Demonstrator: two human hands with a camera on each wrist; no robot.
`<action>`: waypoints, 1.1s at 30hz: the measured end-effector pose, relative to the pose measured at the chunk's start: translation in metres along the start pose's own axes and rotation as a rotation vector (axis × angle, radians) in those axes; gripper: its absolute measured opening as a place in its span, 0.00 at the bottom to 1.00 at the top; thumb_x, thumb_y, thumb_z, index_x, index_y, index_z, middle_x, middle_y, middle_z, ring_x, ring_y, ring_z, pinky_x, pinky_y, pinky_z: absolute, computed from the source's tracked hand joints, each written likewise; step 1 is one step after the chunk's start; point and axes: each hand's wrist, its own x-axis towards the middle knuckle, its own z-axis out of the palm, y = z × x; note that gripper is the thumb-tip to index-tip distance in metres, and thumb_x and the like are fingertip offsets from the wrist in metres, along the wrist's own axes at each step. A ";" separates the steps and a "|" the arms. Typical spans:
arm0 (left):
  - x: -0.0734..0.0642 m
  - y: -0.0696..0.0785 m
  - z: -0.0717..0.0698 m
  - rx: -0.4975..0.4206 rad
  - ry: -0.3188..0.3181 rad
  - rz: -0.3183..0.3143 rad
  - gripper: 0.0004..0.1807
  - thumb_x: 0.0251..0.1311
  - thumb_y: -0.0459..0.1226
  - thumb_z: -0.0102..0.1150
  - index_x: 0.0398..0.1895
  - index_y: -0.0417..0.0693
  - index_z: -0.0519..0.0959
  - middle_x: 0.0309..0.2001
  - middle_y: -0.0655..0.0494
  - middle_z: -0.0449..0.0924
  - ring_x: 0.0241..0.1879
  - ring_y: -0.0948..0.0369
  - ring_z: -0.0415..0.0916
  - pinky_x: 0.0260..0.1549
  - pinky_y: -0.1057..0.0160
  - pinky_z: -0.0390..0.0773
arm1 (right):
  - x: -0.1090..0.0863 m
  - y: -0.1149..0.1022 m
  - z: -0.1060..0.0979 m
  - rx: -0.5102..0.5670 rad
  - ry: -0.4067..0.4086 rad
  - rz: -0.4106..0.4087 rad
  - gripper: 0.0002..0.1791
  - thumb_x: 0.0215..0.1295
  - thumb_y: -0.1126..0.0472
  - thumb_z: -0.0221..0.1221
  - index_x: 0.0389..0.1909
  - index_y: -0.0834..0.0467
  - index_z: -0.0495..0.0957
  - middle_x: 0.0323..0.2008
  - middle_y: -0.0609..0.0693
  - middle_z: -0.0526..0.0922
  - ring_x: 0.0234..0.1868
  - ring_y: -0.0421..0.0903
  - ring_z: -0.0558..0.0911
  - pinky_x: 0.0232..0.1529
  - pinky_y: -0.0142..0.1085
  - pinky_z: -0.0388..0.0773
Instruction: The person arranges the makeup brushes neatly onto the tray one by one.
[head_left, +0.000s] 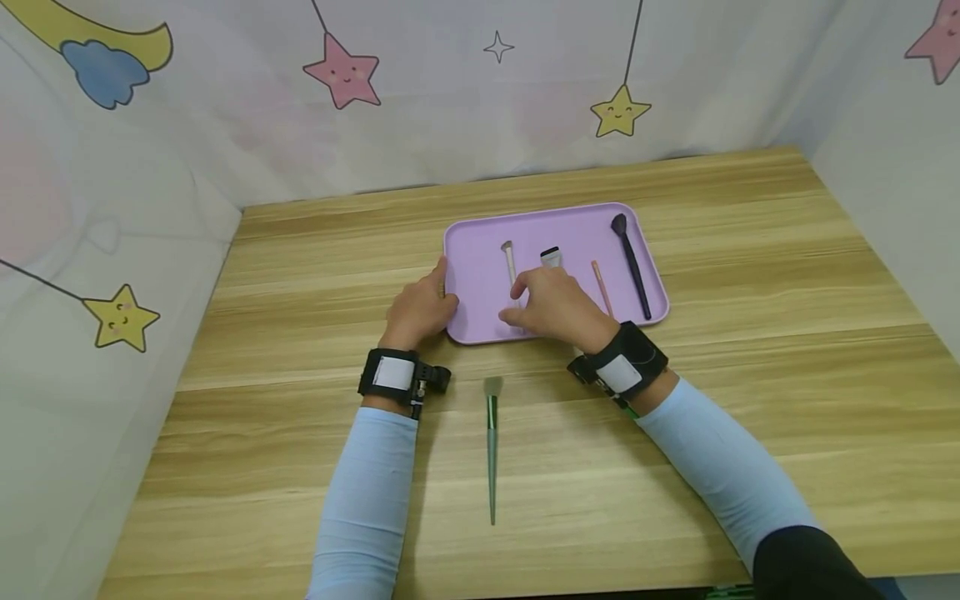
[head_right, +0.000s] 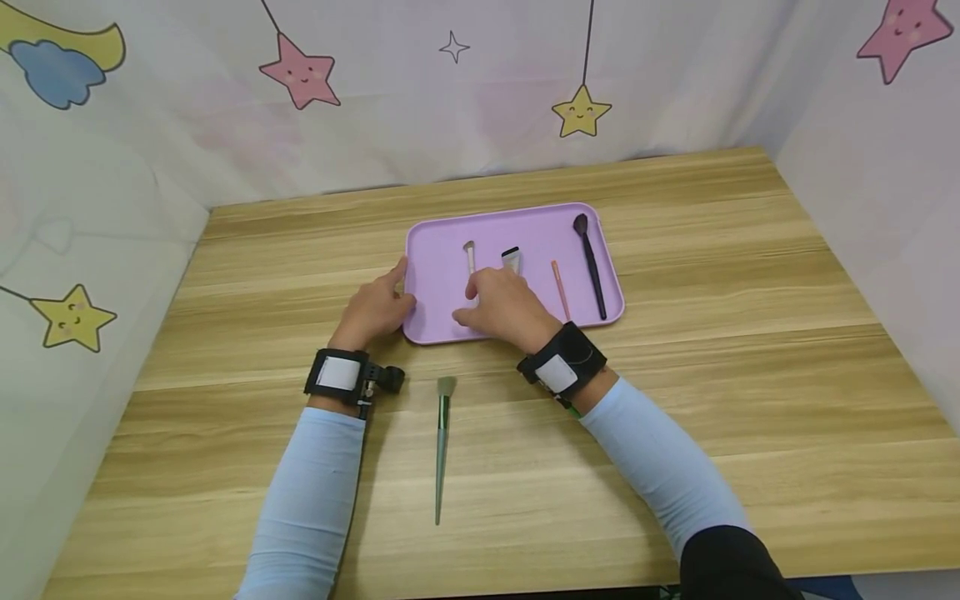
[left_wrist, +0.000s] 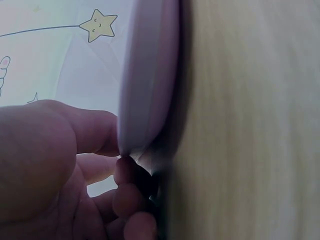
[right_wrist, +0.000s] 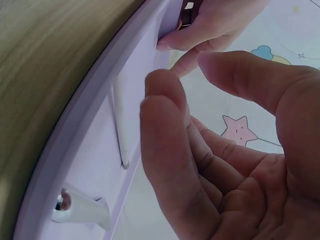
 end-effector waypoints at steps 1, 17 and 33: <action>0.000 0.000 0.000 0.000 -0.001 -0.001 0.39 0.67 0.43 0.46 0.82 0.52 0.50 0.71 0.44 0.67 0.37 0.47 0.73 0.29 0.57 0.66 | -0.001 -0.001 0.000 0.000 -0.002 -0.007 0.21 0.60 0.52 0.70 0.44 0.66 0.84 0.25 0.51 0.79 0.21 0.43 0.73 0.25 0.37 0.69; 0.001 -0.002 0.001 0.014 0.003 0.016 0.40 0.67 0.43 0.46 0.82 0.51 0.50 0.71 0.43 0.66 0.43 0.45 0.74 0.37 0.52 0.72 | -0.010 -0.012 0.008 -0.017 -0.053 -0.067 0.19 0.60 0.50 0.70 0.37 0.64 0.85 0.24 0.50 0.81 0.22 0.43 0.76 0.26 0.37 0.73; 0.000 -0.002 0.001 0.006 0.005 0.004 0.40 0.67 0.44 0.46 0.82 0.52 0.50 0.72 0.44 0.65 0.42 0.46 0.73 0.34 0.53 0.70 | -0.019 -0.021 0.013 -0.036 -0.106 -0.096 0.19 0.60 0.48 0.70 0.35 0.63 0.86 0.18 0.47 0.79 0.19 0.41 0.73 0.22 0.36 0.71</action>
